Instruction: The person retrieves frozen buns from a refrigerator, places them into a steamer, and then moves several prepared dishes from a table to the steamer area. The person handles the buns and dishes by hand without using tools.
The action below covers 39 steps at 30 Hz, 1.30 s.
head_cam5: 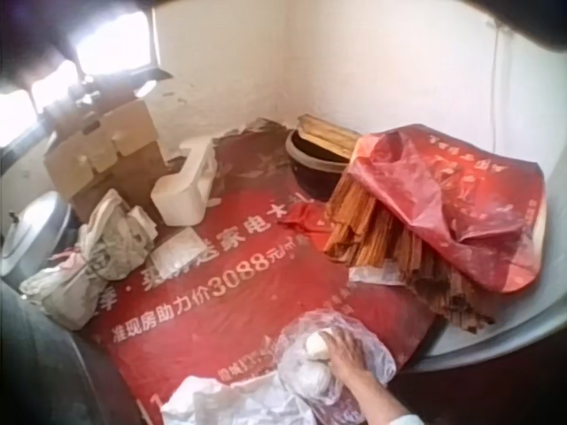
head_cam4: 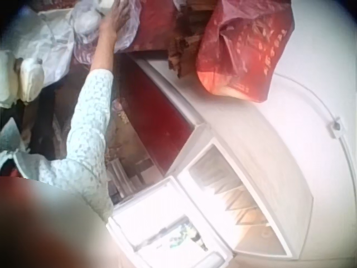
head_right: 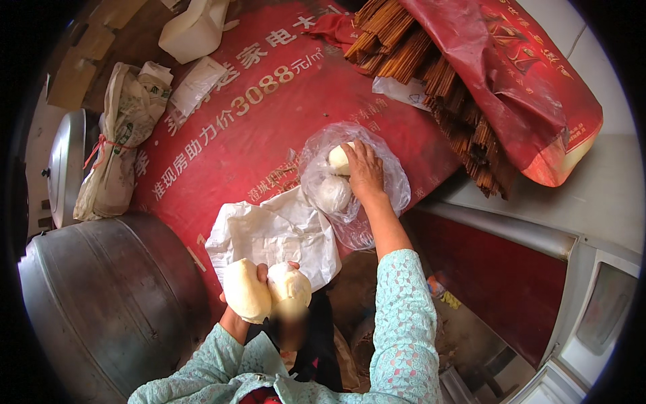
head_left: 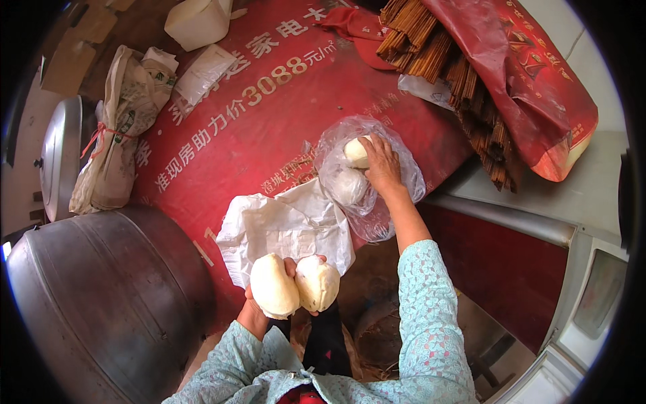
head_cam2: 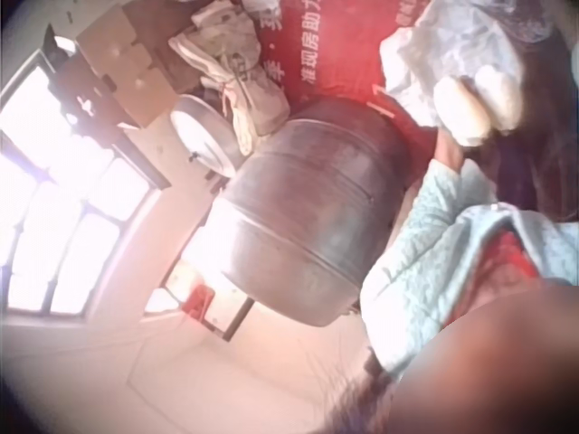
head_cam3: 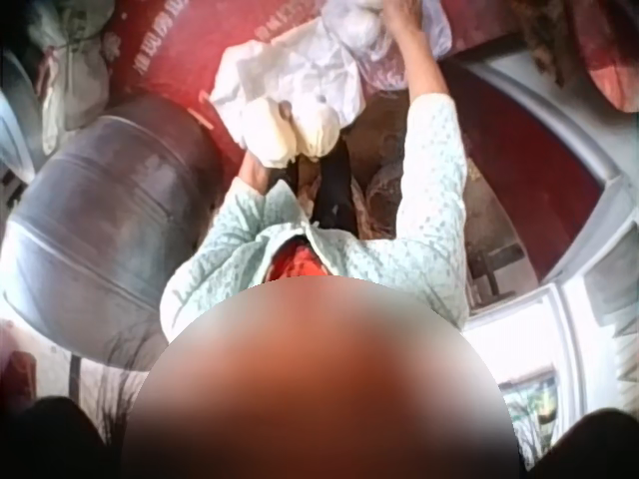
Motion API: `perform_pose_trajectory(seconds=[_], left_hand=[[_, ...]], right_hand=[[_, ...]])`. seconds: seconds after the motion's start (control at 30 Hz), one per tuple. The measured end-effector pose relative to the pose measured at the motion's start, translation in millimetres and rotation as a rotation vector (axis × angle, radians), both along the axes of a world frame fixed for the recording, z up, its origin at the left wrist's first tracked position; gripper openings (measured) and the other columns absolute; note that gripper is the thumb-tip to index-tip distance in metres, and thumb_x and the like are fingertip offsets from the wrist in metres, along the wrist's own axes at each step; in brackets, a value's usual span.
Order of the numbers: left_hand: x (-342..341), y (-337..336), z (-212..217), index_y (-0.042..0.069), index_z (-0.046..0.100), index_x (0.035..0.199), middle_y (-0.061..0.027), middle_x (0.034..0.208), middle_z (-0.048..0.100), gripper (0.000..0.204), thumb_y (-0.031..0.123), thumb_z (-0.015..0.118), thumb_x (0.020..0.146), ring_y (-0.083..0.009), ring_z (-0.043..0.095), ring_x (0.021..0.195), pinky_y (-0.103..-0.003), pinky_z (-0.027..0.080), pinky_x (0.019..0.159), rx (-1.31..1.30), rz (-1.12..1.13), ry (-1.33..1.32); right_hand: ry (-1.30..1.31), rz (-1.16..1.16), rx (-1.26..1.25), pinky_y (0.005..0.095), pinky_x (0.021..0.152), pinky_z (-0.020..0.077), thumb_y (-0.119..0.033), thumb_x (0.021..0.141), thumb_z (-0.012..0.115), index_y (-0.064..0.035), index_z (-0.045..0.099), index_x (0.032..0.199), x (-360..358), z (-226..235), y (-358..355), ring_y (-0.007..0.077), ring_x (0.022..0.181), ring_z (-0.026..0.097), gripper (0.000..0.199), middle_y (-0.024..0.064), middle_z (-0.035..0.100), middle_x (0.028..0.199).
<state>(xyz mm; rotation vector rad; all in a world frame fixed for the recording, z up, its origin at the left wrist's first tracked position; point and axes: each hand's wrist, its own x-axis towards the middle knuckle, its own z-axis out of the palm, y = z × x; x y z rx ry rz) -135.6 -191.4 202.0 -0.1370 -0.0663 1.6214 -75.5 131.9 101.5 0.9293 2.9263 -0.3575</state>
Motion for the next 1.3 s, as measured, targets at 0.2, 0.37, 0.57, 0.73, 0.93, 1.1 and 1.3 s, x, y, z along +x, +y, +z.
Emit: perform_pose_trajectory(seconds=[0.2, 0.37, 0.57, 0.73, 0.93, 1.1, 1.3], left_hand=[[6.9, -12.1, -19.0, 0.003, 0.045, 0.110, -0.0274, 0.142, 0.009, 0.084, 0.043, 0.087, 0.048, -0.0505, 0.033, 0.118, -0.070, 0.043, 0.079, 0.023, 0.055, 0.008], [7.6, -13.9, -22.6, 0.004, 0.045, 0.110, -0.0279, 0.142, 0.009, 0.084, 0.043, 0.086, 0.048, -0.0514, 0.033, 0.118, -0.070, 0.043, 0.079, 0.039, 0.040, 0.002], [8.0, -18.8, -20.7, 0.004, 0.045, 0.111, -0.0276, 0.142, 0.009, 0.084, 0.042, 0.086, 0.049, -0.0527, 0.032, 0.118, -0.071, 0.042, 0.078, 0.019, 0.059, 0.013], [-1.4, -5.6, 5.1, 0.004, 0.044, 0.112, -0.0264, 0.142, 0.009, 0.083, 0.041, 0.086, 0.050, -0.0530, 0.029, 0.119, -0.072, 0.041, 0.079, 0.005, 0.002, -0.009], [3.9, -0.8, 5.9, 0.003, 0.044, 0.113, -0.0264, 0.142, 0.008, 0.085, 0.042, 0.086, 0.051, -0.0545, 0.028, 0.120, -0.073, 0.039, 0.081, 0.087, 0.043, -0.099], [2.7, -7.9, -18.5, 0.003, 0.038, 0.119, -0.0275, 0.137, 0.017, 0.089, 0.042, 0.085, 0.054, -0.0574, 0.034, 0.115, -0.075, 0.036, 0.081, 0.190, 0.076, -0.037], [-11.5, -1.8, -17.6, 0.001, 0.038, 0.121, -0.0249, 0.121, 0.042, 0.086, 0.039, 0.083, 0.058, -0.0533, 0.044, 0.110, -0.076, 0.037, 0.078, 0.199, 0.222, -0.064]], right_hand=[[-0.055, -0.139, -0.010, 0.0454, 0.090, 0.0377, -0.008, 0.057, 0.079, -0.0175, 0.040, 0.127, 0.7, -11.1, -7.3, 0.0298, 0.117, 0.041, 0.081, 0.0088, 0.039, 0.129], [-0.017, -0.138, -0.014, 0.0446, 0.089, 0.0364, -0.014, 0.054, 0.080, -0.0145, 0.040, 0.124, 3.9, -15.9, -4.8, 0.0294, 0.110, 0.048, 0.080, 0.0089, 0.049, 0.120], [0.182, -0.257, -0.010, 0.0443, 0.085, 0.0395, -0.015, 0.052, 0.079, -0.0114, 0.041, 0.116, 6.5, -6.4, -6.5, 0.0299, 0.103, 0.053, 0.075, 0.0099, 0.053, 0.109], [0.719, -0.565, -0.693, 0.0447, 0.083, 0.0450, -0.016, 0.050, 0.079, -0.0082, 0.040, 0.114, 11.8, 6.4, -4.3, 0.0346, 0.096, 0.055, 0.075, 0.0164, 0.051, 0.109], [0.401, -0.397, -0.368, 0.0405, 0.096, 0.0369, -0.013, 0.046, 0.075, -0.0080, 0.041, 0.124, 19.2, -11.3, -18.5, 0.0358, 0.108, 0.044, 0.085, 0.0184, 0.049, 0.110], [0.453, -0.668, -0.634, 0.0392, 0.091, 0.0425, -0.014, 0.047, 0.077, -0.0039, 0.052, 0.114, 28.0, -52.3, -11.5, 0.0315, 0.104, 0.053, 0.072, 0.0196, 0.055, 0.110], [0.967, -0.734, -1.485, 0.0318, 0.084, 0.0488, -0.007, 0.068, 0.070, 0.0004, 0.053, 0.115, 45.4, 9.3, -24.9, 0.0199, 0.095, 0.060, 0.051, 0.0089, 0.061, 0.106]])
